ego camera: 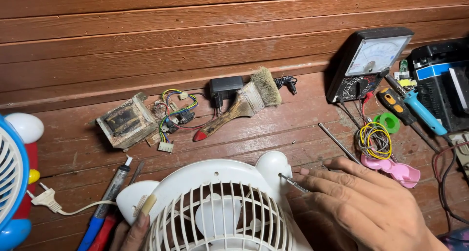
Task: Cleaning a plastic fan housing using a brush and a small screwdriver to remove dust and debris.
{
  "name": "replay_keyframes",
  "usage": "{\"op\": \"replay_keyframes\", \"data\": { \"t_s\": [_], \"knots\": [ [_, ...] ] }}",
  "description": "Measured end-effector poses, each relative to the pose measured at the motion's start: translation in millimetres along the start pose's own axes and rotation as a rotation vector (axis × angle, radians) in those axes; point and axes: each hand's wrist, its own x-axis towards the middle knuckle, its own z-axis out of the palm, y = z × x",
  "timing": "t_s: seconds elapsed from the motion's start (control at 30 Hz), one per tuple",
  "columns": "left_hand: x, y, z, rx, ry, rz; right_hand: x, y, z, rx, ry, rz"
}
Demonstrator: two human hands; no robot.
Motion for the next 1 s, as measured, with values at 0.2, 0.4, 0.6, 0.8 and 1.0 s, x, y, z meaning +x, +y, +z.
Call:
{"op": "replay_keyframes", "data": {
  "t_s": [0.2, 0.4, 0.6, 0.8, 1.0],
  "knots": [
    [-104, 123, 49, 0.074, 0.168, -0.14, 6, -3, 7, -0.139, -0.034, -0.043],
    [-138, 147, 62, 0.018, 0.208, -0.08, 27, -9, 11, -0.158, 0.002, -0.011],
    [-146, 164, 59, -0.017, 0.187, -0.069, 33, -8, 17, -0.164, -0.015, 0.035],
    [-153, 174, 56, -0.046, 0.163, -0.056, 37, -11, 18, -0.172, -0.03, 0.089],
    [-160, 179, 54, -0.082, 0.148, -0.045, 39, -11, 19, -0.173, -0.044, 0.132]
  ]
}}
